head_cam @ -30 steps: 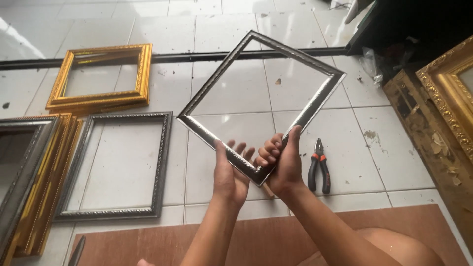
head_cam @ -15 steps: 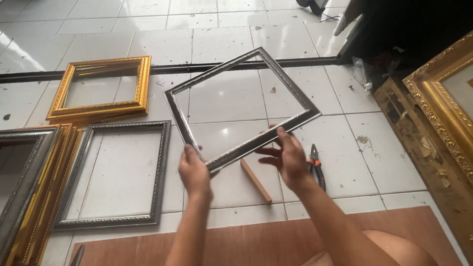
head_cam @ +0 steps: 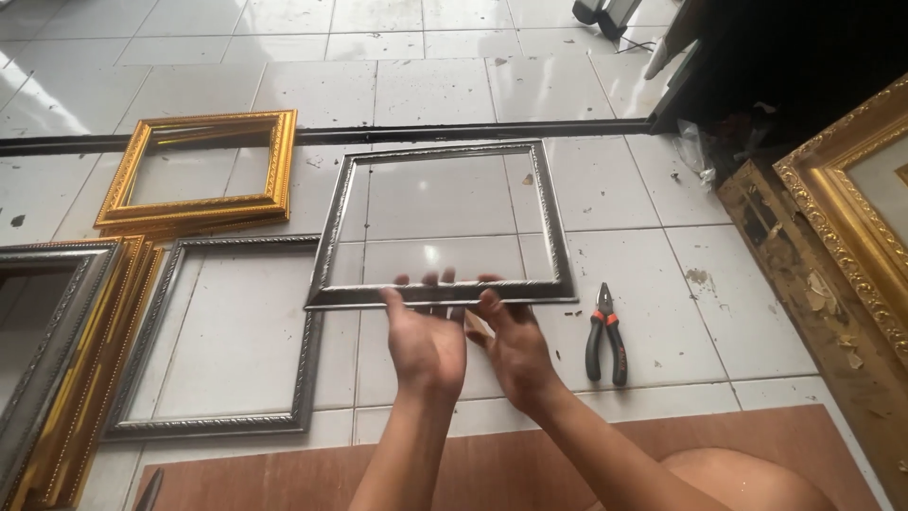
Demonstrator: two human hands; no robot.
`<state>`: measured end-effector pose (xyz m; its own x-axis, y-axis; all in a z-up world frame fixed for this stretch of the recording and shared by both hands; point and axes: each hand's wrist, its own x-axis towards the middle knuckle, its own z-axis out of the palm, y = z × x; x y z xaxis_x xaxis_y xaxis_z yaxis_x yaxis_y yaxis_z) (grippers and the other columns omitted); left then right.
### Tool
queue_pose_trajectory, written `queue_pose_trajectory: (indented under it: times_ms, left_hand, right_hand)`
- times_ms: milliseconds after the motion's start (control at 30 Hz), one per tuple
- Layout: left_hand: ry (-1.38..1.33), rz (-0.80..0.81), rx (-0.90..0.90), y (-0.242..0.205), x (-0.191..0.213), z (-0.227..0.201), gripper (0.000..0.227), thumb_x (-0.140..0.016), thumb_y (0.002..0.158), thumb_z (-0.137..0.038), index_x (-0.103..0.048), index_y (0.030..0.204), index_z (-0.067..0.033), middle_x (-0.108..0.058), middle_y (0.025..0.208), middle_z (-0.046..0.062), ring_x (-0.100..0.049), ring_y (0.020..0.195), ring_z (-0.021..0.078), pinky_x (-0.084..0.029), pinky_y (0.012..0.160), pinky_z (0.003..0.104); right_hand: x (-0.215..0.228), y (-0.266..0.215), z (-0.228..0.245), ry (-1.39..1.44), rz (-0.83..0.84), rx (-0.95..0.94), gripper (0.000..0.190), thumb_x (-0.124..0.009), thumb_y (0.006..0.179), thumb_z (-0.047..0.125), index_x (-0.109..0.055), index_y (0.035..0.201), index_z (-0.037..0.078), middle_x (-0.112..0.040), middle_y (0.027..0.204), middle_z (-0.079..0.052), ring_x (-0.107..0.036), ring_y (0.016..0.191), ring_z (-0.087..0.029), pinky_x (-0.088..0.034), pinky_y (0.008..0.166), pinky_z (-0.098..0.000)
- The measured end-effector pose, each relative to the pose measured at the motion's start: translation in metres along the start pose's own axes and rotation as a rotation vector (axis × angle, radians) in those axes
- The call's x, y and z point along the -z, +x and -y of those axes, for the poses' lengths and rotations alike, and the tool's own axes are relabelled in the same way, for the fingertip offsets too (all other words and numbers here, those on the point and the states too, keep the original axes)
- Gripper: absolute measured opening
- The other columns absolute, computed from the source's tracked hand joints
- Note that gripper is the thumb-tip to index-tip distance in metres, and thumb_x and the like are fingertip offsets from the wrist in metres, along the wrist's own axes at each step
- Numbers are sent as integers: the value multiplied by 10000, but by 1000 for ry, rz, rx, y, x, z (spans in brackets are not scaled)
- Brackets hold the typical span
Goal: Using pliers to remove staples from the corners of a picture frame and separating it into individual wooden rails.
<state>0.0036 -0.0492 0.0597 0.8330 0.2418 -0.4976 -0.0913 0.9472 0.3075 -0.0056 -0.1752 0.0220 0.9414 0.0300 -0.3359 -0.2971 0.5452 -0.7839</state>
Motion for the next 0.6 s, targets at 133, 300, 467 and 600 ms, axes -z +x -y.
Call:
queue_pose_trajectory:
  times_ms: [133, 300, 467, 600]
  left_hand:
    - [-91, 15, -3, 51, 45, -21, 408, -318, 1192, -623, -515, 1093, -279, -428, 869, -80, -569, 866, 150, -565, 945, 409]
    - [52, -28, -51, 43, 33, -55, 412, -316, 1167, -671, -492, 1065, -314, -356, 804, -121, -497, 761, 107, -515, 781, 316]
    - [115, 6, -107, 53, 32, -78, 422, -486, 1190, -599, -550, 989, -233, -393, 719, -45, -365, 588, 129, -349, 575, 306]
    - [191, -31, -77, 54, 38, -89, 433, -466, 1199, -598, -541, 984, -229, -357, 698, -57, -329, 569, 114, -324, 571, 296]
  right_hand:
    - [32, 0, -2, -1080, 178, 275, 663, -935, 858, 313, -702, 1478, 288, -715, 1491, -15, -654, 1416, -263, -514, 1221, -543]
    - [53, 7, -7, -1648, 111, 63, 500, -949, 790, 435, -735, 1161, 176, -838, 1068, -131, -839, 1098, -365, -680, 909, -561]
    - [16, -46, -16, -1678, 543, -174, 446, -768, 825, 160, -748, 1211, 381, -707, 1202, 60, -679, 1071, -206, -535, 935, -332]
    - [-23, -60, 37, -1188, 173, -614, 255, -631, 780, 367, -852, 788, 238, -789, 1181, 18, -698, 1098, -181, -482, 1000, -324]
